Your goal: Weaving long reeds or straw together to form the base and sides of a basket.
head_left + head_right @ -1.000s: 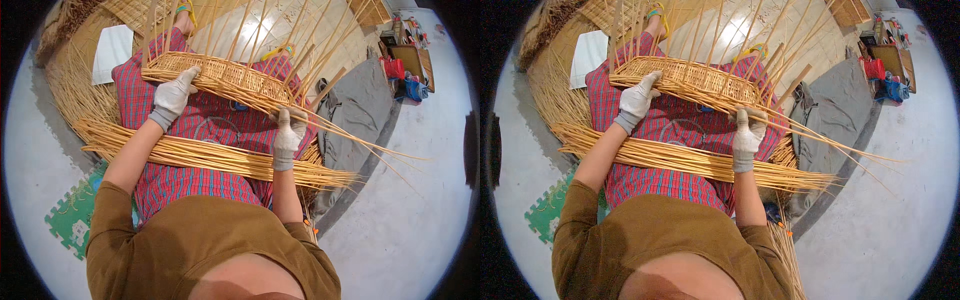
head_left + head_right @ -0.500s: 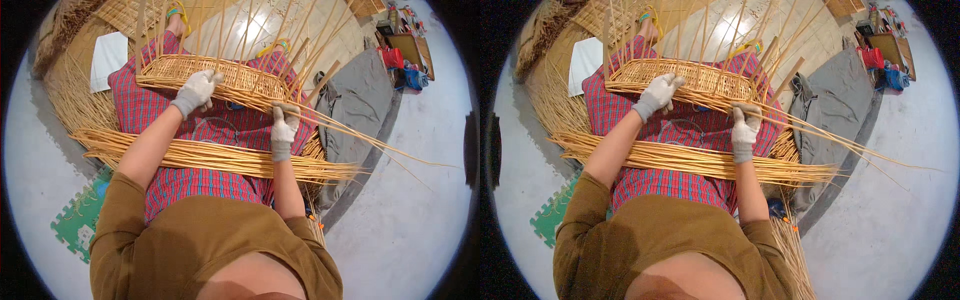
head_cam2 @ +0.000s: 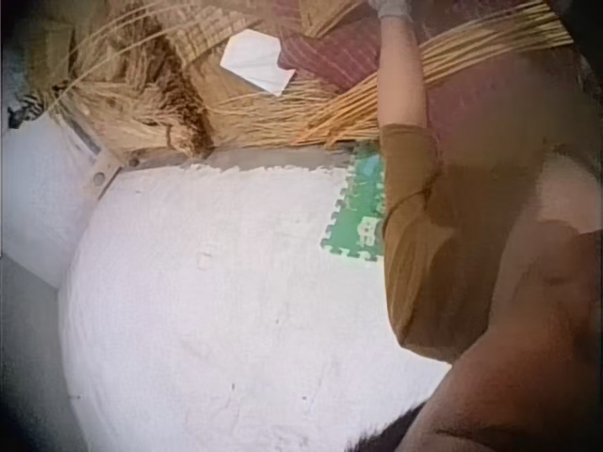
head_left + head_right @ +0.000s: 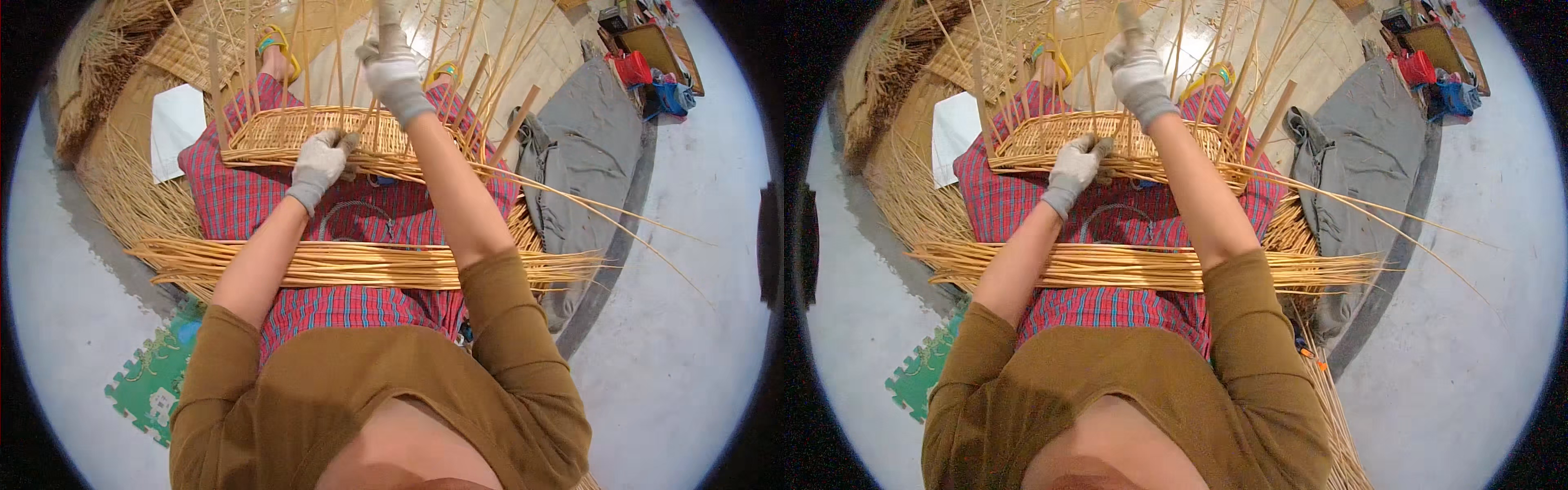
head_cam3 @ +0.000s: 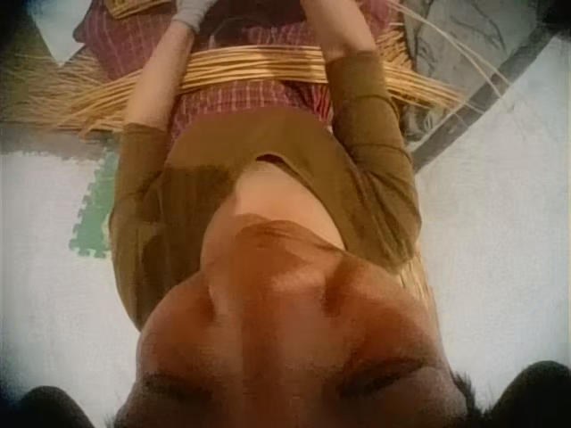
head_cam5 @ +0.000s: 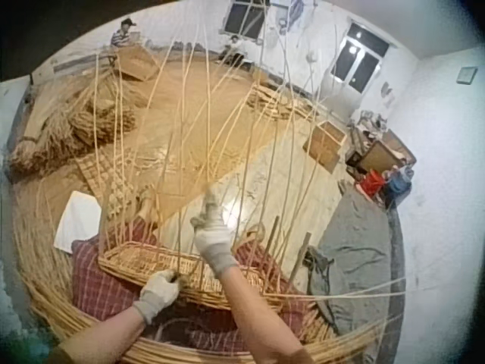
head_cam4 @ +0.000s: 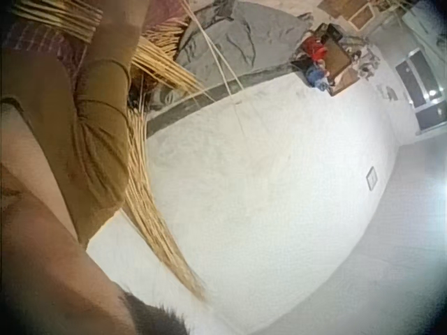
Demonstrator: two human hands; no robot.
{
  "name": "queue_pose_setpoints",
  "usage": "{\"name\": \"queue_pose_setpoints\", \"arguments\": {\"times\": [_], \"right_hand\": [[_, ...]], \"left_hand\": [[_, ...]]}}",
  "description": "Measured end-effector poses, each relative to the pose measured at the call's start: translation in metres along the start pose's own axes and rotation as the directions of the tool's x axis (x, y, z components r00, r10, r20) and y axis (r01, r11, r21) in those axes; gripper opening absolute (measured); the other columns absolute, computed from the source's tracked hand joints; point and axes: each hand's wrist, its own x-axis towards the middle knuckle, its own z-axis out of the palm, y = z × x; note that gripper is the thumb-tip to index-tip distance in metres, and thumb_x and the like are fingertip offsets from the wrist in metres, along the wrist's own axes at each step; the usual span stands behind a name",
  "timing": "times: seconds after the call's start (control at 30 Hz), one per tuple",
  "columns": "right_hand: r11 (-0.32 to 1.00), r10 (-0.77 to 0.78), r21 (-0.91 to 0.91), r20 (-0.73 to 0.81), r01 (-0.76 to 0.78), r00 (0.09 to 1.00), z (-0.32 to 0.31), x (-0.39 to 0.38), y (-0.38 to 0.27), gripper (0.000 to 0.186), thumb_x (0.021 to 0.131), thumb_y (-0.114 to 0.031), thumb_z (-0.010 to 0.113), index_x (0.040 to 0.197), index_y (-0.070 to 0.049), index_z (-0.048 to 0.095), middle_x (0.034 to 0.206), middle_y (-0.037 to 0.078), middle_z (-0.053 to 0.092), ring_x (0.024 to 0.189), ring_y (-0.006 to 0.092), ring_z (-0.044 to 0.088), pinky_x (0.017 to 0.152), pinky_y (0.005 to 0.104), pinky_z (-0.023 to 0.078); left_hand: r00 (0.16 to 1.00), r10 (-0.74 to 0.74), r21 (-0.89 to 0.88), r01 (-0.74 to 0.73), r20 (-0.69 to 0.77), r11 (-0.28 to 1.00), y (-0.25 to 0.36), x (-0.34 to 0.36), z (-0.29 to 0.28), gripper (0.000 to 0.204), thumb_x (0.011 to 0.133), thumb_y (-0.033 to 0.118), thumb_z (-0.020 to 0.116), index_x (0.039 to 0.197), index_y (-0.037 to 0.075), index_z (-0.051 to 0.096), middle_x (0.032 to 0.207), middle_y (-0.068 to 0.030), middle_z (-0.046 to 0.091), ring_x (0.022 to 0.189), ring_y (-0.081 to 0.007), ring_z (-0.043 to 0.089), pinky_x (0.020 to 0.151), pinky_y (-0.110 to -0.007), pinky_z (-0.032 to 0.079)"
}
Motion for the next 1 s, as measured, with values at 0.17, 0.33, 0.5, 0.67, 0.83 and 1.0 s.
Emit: {"name": "queue_pose_setpoints", "arguments": {"times": [0.17,0.33,0.5,0.67,0.83,1.0], "right_hand": [[0.612,0.284,0.779,-0.375,0.134,0.882,-0.052,-0.160,0.058,0.030,0.100,-0.033,0.054,0.111,-0.006,0.057,0.074,0.001,0.056,0.067,0.0144,0.059,0.067,0.0303,0.051],[0.820,0.355,0.563,-0.363,-0.101,0.861,-0.070,-0.156,0.045,0.025,0.108,-0.027,0.041,0.107,-0.006,0.054,0.068,-0.001,0.051,0.063,0.0104,0.055,0.064,0.0281,0.051],[0.890,0.242,0.446,-0.282,-0.097,0.928,-0.074,-0.178,0.035,0.014,0.106,-0.017,0.043,0.109,-0.005,0.050,0.077,0.005,0.060,0.068,0.0139,0.061,0.067,0.0308,0.054],[0.747,0.481,0.634,-0.306,-0.202,0.821,-0.104,-0.162,0.068,0.022,0.098,-0.002,0.051,0.115,-0.007,0.038,0.091,0.016,0.068,0.080,0.0228,0.070,0.066,0.0307,0.058],[0.739,0.565,0.493,-0.082,-0.460,0.821,-0.124,-0.151,0.054,0.026,0.093,-0.002,0.059,0.114,-0.007,0.044,0.102,0.013,0.067,0.091,0.0208,0.069,0.068,0.0298,0.059],[0.898,-0.014,-0.438,0.053,0.036,0.998,-0.090,-0.039,0.055,0.068,0.083,-0.003,0.063,0.146,-0.020,0.045,0.151,0.022,0.040,0.120,0.0376,0.058,0.098,0.0421,0.050]], "left_hand": [[0.995,-0.087,-0.150,0.092,0.044,0.984,-0.008,0.002,-0.006,0.014,0.092,0.013,0.070,0.093,0.001,0.064,0.077,-0.0071,0.066,0.059,-0.0156,0.065,0.048,-0.029,0.053],[0.973,0.230,0.317,-0.220,0.006,0.923,0.050,0.001,-0.015,0.054,0.081,0.038,0.080,0.111,-0.001,0.059,0.081,-0.0171,0.068,0.062,-0.0221,0.068,0.057,-0.036,0.055],[0.982,0.181,0.621,-0.104,-0.062,0.777,0.035,0.029,-0.003,0.069,0.078,0.054,0.075,0.116,-0.001,0.059,0.100,-0.0257,0.070,0.092,-0.0340,0.070,0.083,-0.040,0.053],[0.764,0.622,0.421,-0.514,-0.172,0.747,0.048,0.019,0.008,0.048,0.088,0.036,0.068,0.122,0.004,0.056,0.102,-0.0194,0.069,0.082,-0.0293,0.069,0.072,-0.038,0.054],[0.912,-0.144,0.171,0.083,0.385,0.982,0.035,0.006,0.067,0.033,0.099,0.028,0.058,0.116,0.000,0.060,0.091,-0.0128,0.068,0.064,-0.0205,0.069,0.054,-0.035,0.058],[0.973,-0.147,0.071,0.137,0.177,0.988,0.037,-0.002,0.095,0.039,0.099,0.030,0.056,0.109,-0.007,0.061,0.086,-0.0162,0.070,0.061,-0.0212,0.069,0.052,-0.033,0.059]]}}
